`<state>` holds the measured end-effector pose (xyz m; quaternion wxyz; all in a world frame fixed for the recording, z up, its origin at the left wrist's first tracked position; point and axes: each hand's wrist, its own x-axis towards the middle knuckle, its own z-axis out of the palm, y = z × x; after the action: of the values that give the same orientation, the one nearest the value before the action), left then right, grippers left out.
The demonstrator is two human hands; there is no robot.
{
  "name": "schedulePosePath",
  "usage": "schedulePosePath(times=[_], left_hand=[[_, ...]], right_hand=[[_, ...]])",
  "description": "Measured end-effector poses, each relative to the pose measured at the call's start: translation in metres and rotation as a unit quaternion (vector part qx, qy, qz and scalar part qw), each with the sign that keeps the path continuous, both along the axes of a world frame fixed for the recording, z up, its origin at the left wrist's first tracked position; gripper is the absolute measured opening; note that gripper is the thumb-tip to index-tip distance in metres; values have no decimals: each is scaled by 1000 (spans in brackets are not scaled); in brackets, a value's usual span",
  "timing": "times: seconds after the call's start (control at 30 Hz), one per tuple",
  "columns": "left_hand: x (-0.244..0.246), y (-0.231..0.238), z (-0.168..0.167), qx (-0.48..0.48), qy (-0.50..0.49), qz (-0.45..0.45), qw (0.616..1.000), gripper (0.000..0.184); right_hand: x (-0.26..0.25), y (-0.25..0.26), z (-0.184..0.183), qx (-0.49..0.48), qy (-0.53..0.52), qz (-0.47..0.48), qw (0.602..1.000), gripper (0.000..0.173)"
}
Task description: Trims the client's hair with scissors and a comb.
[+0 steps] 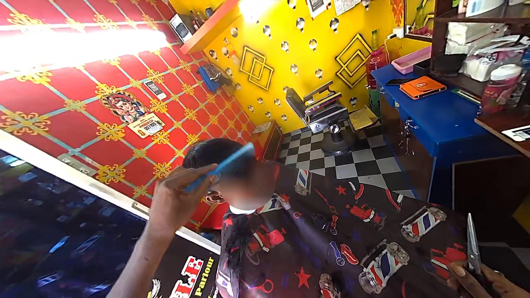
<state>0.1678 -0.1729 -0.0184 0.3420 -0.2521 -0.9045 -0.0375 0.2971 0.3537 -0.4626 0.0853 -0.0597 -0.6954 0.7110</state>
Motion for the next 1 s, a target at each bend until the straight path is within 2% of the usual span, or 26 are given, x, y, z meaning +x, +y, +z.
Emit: schedulePosePath(times=[0.07, 0.13, 0.23, 0.43, 0.53, 0.63, 0.67, 0.7, 0.77, 0.83, 0.87, 0.93, 1.0], left_hand=[[9, 13, -22, -57, 45, 1, 997, 29], [13, 17, -40, -72, 48, 17, 996, 29], [11, 17, -60, -52, 49, 28, 997, 29], [11, 16, -73, -17, 30, 34, 999, 30], [10, 13, -82, -14, -32, 37, 999, 29], [8, 5, -90, -33, -203, 7, 979, 27], [8, 2, -87, -46, -238, -30, 970, 28], [10, -3, -80, -53, -229, -72, 969, 29], [17, -19, -50, -1, -66, -100, 993, 23], [17, -38, -3, 70, 98, -49, 992, 26], [12, -49, 18, 85, 132, -13, 987, 31], [-6, -68, 37, 102, 99, 7, 990, 31], [-19, -76, 32, 95, 34, -13, 995, 26]], right_hand=[[0, 0, 4, 8, -9, 0, 1000, 35], [0, -1, 4, 12, -8, 3, 1000, 34], [-1, 1, 2, 18, -7, 5, 1000, 33], [-1, 0, 3, 26, -8, 6, 1000, 35], [-1, -2, 3, 30, -12, 7, 999, 35], [-1, -4, 3, 32, -14, 3, 999, 36], [-2, -4, 2, 33, -12, 4, 999, 37], [-2, -4, 2, 35, -12, 5, 999, 37], [-2, -5, 2, 41, -12, 6, 999, 37], [-2, -6, 4, 51, -20, 10, 998, 38], [-1, -7, 6, 54, -27, 13, 998, 38], [-2, -12, 10, 56, -38, 15, 998, 38], [-4, -16, 10, 59, -38, 17, 997, 38]])
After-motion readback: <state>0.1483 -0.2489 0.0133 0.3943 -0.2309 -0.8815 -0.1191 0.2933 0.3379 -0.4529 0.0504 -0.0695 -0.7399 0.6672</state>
